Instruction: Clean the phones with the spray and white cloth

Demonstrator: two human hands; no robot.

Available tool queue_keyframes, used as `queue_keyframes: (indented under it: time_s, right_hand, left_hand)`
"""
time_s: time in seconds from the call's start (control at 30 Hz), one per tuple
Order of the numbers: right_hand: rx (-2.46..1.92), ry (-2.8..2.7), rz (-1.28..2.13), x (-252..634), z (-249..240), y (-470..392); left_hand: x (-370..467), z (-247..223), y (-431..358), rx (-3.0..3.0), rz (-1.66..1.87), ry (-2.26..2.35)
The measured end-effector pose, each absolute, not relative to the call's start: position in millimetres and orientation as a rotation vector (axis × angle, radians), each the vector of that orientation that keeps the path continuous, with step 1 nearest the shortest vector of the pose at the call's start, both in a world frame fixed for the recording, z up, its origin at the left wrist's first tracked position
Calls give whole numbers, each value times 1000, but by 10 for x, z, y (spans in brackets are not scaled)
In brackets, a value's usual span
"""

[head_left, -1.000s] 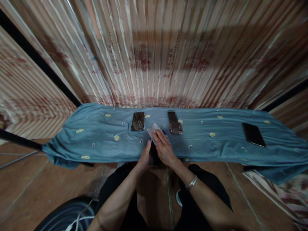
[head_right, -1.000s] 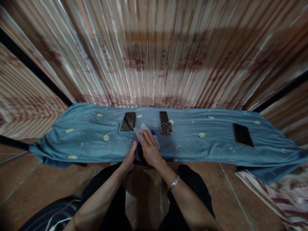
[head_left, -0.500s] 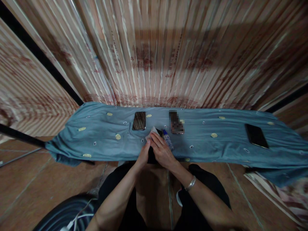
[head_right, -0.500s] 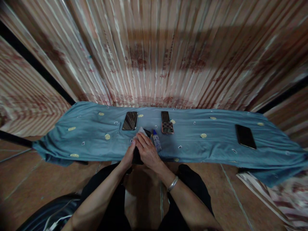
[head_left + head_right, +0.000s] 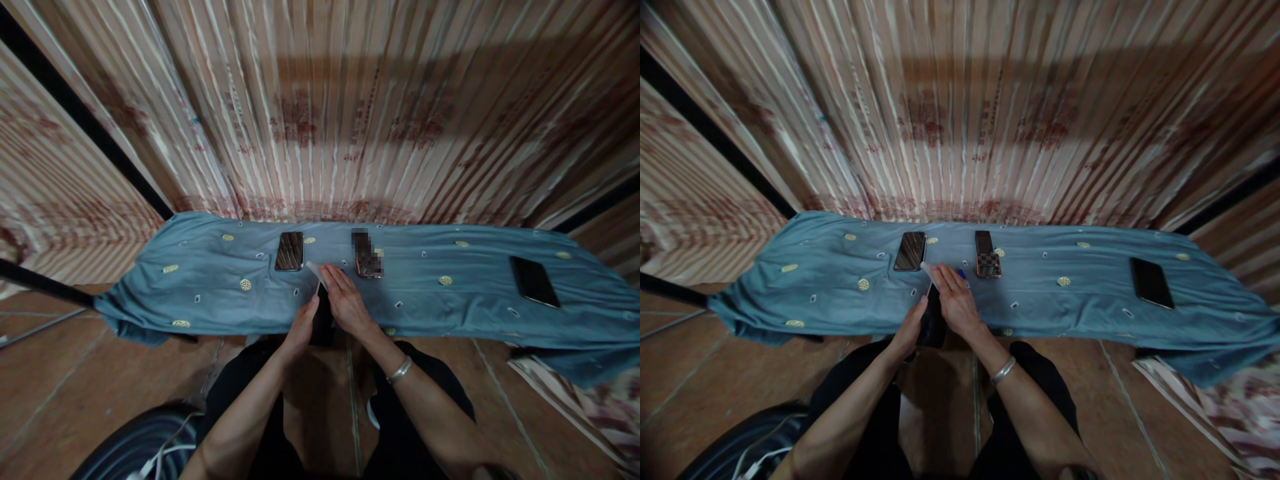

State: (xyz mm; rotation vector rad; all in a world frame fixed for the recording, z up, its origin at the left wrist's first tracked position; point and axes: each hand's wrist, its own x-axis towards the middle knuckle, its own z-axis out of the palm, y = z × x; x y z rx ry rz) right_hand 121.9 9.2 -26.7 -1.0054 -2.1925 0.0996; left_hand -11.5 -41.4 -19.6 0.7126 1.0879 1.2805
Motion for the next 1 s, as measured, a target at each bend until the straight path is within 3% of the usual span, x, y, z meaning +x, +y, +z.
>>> queue_keyframes:
  time_s: [1.0]
  right_hand:
    - [-874, -2312, -137, 1112, -260, -139]
  left_hand:
    - [-216, -245, -356, 1010, 1236, 1237]
